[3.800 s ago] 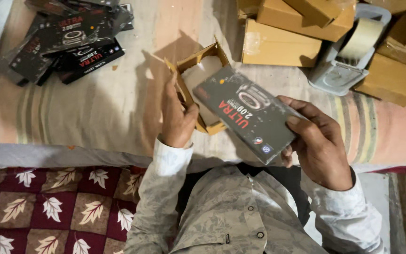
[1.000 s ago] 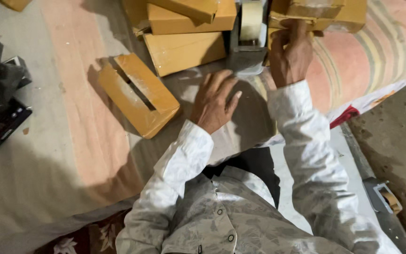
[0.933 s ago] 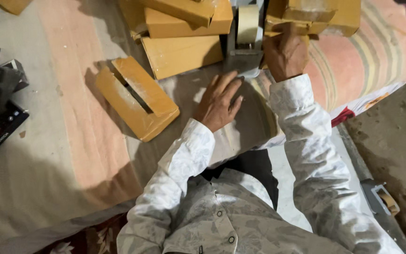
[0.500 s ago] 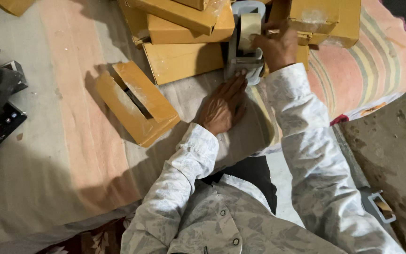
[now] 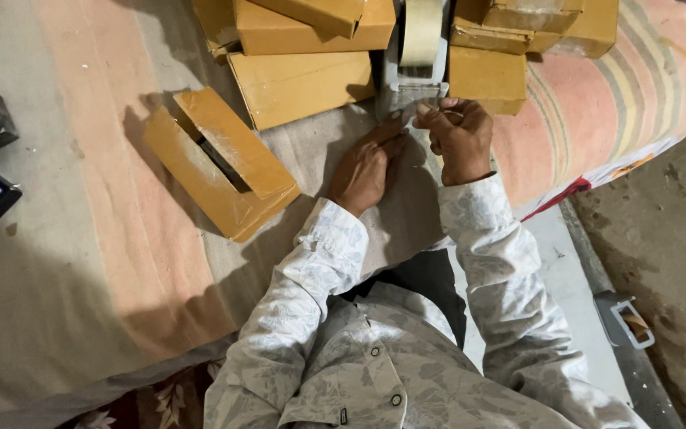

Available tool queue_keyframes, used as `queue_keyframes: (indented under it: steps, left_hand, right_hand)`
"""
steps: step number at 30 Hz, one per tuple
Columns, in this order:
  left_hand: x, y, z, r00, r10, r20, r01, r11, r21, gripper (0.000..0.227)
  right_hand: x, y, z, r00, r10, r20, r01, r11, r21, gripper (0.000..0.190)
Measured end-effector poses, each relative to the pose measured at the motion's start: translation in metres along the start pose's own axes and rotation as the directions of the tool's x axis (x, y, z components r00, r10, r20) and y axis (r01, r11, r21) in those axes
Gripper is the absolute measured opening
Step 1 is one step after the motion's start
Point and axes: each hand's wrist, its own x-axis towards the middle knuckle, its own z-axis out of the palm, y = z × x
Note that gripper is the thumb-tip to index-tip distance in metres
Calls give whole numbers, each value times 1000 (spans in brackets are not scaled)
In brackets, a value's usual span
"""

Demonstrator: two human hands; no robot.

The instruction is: The person places small product boxes into larger cardboard shipping boxes, folds the flaps, and seals them with packing tape using a handheld dispenser. The process is repeated for multiple items, and the sealed boxes are stacked nearby.

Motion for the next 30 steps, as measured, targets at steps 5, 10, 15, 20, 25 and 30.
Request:
queue_keyframes:
  steps: [5, 10, 15, 20, 25, 30]
  left_hand:
    - [-2, -8, 2, 993, -71, 97, 59, 991, 121, 33]
    - [-1, -8, 3, 939, -304, 159, 304, 952, 23, 29]
    - [-3, -4, -5, 965, -251, 80, 256, 965, -54, 40]
    - [2, 19, -15, 949, -304, -85, 244, 878, -412, 41]
    - [-39, 53, -92, 940, 64, -335, -74, 997, -15, 31]
    - [-59, -8, -234, 967, 19, -253, 140, 790, 597, 35]
  right_hand:
    - [0, 3, 3, 999, 42, 17, -42, 999, -14, 22]
    - [3, 11, 7, 997, 83, 1, -83, 997, -6, 18]
    - [19, 30, -4, 987, 159, -1, -159, 983, -97, 19]
    - [24, 58, -10, 988, -100, 115, 146, 839, -524, 16]
    - [19, 46, -12, 957, -80, 278, 231, 790, -568, 25]
    - [-13, 23, -15, 931, 165, 326, 9, 882, -470, 27]
